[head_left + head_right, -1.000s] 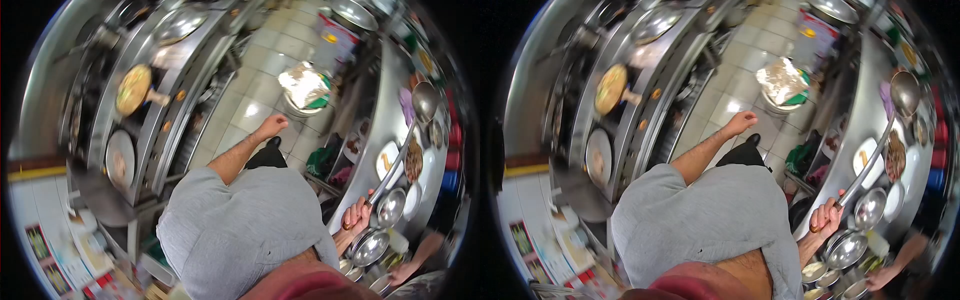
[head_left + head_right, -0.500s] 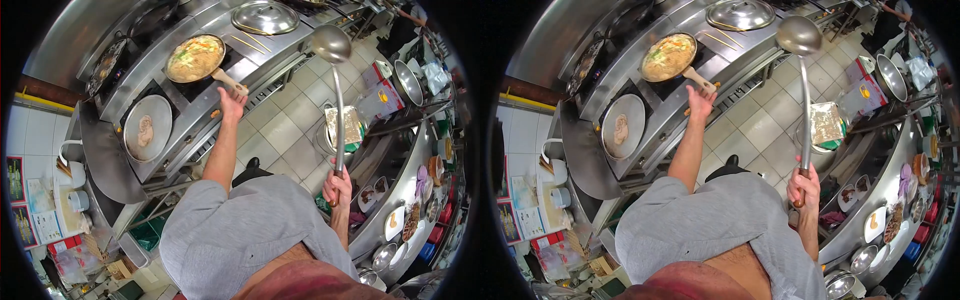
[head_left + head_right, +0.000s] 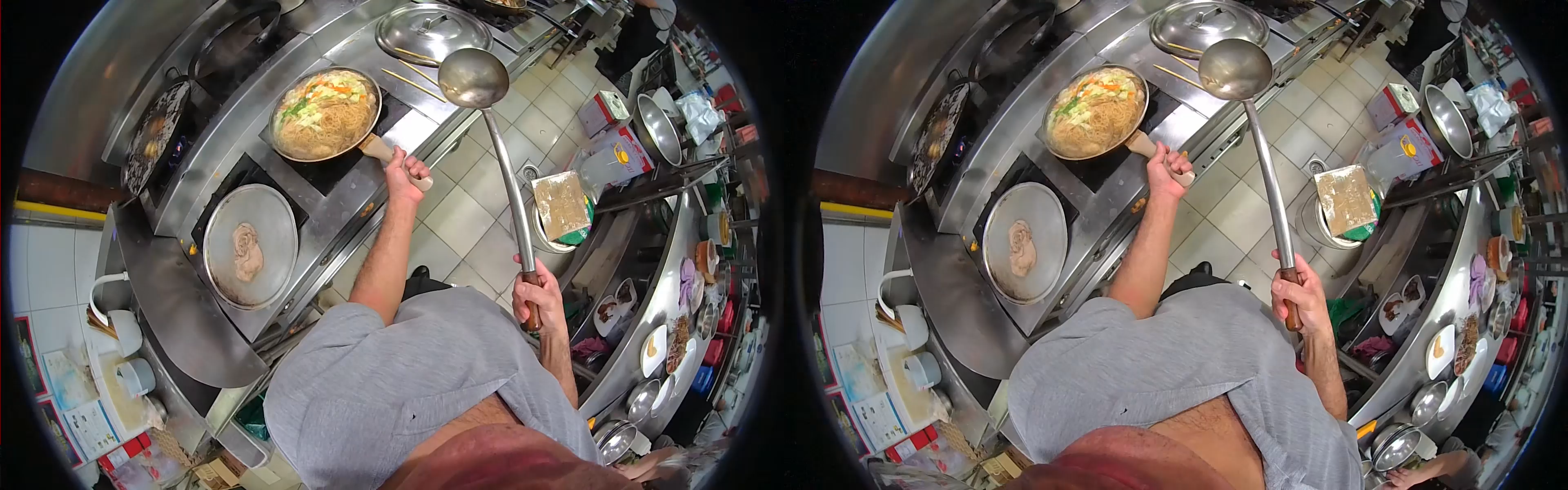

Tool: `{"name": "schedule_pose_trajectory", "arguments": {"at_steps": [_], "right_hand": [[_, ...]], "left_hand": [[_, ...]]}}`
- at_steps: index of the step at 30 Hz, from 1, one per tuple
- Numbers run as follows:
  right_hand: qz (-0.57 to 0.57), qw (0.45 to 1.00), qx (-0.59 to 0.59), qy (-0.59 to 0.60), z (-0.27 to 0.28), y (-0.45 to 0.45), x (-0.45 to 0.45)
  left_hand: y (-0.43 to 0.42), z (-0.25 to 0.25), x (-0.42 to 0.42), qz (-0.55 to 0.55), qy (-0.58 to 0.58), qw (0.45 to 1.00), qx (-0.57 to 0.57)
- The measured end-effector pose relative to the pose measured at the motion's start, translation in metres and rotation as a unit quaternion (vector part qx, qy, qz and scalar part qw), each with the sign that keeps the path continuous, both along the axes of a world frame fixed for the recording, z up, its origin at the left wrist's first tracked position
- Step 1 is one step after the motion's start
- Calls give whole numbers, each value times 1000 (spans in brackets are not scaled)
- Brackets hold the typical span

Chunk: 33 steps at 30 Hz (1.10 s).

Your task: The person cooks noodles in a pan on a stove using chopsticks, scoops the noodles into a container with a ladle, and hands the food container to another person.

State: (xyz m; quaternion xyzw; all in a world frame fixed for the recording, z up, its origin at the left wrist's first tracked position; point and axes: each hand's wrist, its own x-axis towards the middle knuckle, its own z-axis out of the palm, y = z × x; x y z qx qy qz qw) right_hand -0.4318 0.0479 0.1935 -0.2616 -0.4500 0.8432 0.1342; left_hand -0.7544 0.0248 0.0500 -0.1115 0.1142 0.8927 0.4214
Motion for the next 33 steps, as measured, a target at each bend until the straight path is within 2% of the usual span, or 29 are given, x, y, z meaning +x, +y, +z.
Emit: {"name": "schedule_pose_trajectory", "arguments": {"at_steps": [2,3,5,6,8,10,16,18,21,23,25,28,33], "right_hand": [[-10,1000,3,-6,2,-4,0],[-16,1000,6,-13,2,-4,0],[-26,999,13,-23,-2,-5,5],[-30,999,19,-35,-4,-5,8],[-41,998,24,-51,-9,-3,16],[-51,996,25,-66,-10,-6,25],[-90,992,40,-76,-10,-8,43],[-100,990,63,-83,-6,-6,52],[-118,982,110,-95,3,2,70],[-106,969,189,-115,13,9,86],[-138,963,198,-117,19,17,108],[-149,918,310,-197,27,32,157],[-207,789,505,-282,43,47,254]], "left_hand": [[-1,20,8,33,-1,996,-89],[-1,16,8,28,0,996,-87],[-5,1,5,0,61,986,-153],[-14,12,11,8,72,981,-182],[-36,-6,14,-14,95,984,-151],[-68,1,28,-36,131,977,-162],[-125,8,80,-123,142,972,-143],[-130,20,97,-157,154,955,-196],[-121,39,118,-205,182,939,-207],[-109,46,132,-238,208,929,-194],[-88,52,151,-279,233,914,-181],[-50,57,191,-340,248,894,-154],[25,76,271,-439,276,850,-95]]}}
